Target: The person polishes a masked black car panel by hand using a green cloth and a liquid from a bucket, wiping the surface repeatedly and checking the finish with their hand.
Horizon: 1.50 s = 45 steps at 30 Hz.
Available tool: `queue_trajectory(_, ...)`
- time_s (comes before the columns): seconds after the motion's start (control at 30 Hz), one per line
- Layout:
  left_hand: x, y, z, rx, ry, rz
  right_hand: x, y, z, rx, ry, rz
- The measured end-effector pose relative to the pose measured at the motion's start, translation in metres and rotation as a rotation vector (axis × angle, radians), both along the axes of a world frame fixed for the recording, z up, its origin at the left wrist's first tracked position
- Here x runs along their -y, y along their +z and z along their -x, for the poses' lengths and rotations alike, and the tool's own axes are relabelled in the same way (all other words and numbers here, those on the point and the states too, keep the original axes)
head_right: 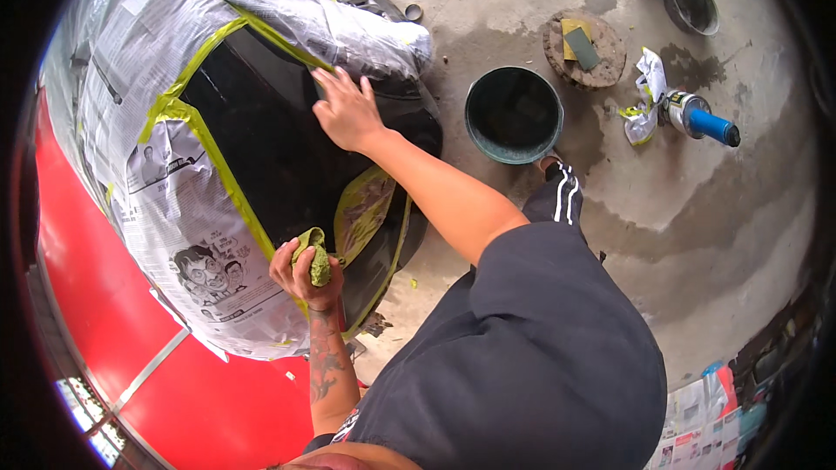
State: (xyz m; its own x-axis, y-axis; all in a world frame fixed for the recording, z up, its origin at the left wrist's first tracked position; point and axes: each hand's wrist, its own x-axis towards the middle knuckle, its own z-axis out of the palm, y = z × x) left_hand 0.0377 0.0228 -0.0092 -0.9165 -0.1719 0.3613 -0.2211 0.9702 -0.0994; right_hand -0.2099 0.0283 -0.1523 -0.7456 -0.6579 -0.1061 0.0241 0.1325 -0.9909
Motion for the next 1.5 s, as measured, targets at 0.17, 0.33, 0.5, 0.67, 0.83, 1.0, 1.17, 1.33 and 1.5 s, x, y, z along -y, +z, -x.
queue_trajectory(0.17, -0.002, 0.001, 0.002, 0.015, -0.005, -0.003, -0.034, -0.071, -0.042, 0.087, 0.009, 0.018)
queue_trajectory(0.33, -0.004, 0.002, 0.009, 0.021, -0.01, -0.002, -0.041, -0.153, -0.063, 0.087, -0.028, -0.114)
queue_trajectory(0.5, -0.003, -0.003, 0.007, 0.002, 0.004, -0.006, -0.03, -0.133, -0.064, 0.176, -0.082, -0.006)
queue_trajectory(0.67, -0.005, 0.004, -0.003, 0.033, 0.049, 0.001, -0.05, -0.073, -0.064, 0.14, -0.016, 0.139)
queue_trajectory(0.83, -0.004, -0.001, 0.009, 0.03, 0.009, 0.0, -0.041, -0.128, -0.051, 0.367, -0.116, 0.011)
queue_trajectory(1.0, -0.006, 0.002, 0.0, 0.035, 0.052, 0.004, -0.067, 0.004, -0.087, -0.017, 0.067, 0.235)
queue_trajectory(1.17, -0.004, 0.001, 0.005, 0.027, 0.029, -0.001, -0.066, -0.044, -0.092, 0.109, 0.03, 0.104)
queue_trajectory(1.33, -0.005, 0.0, 0.009, 0.017, -0.001, -0.013, -0.042, -0.099, -0.067, 0.421, 0.051, -0.05)
queue_trajectory(1.5, -0.009, 0.002, 0.016, 0.014, 0.044, 0.055, -0.058, 0.011, -0.085, 0.13, 0.051, 0.13)
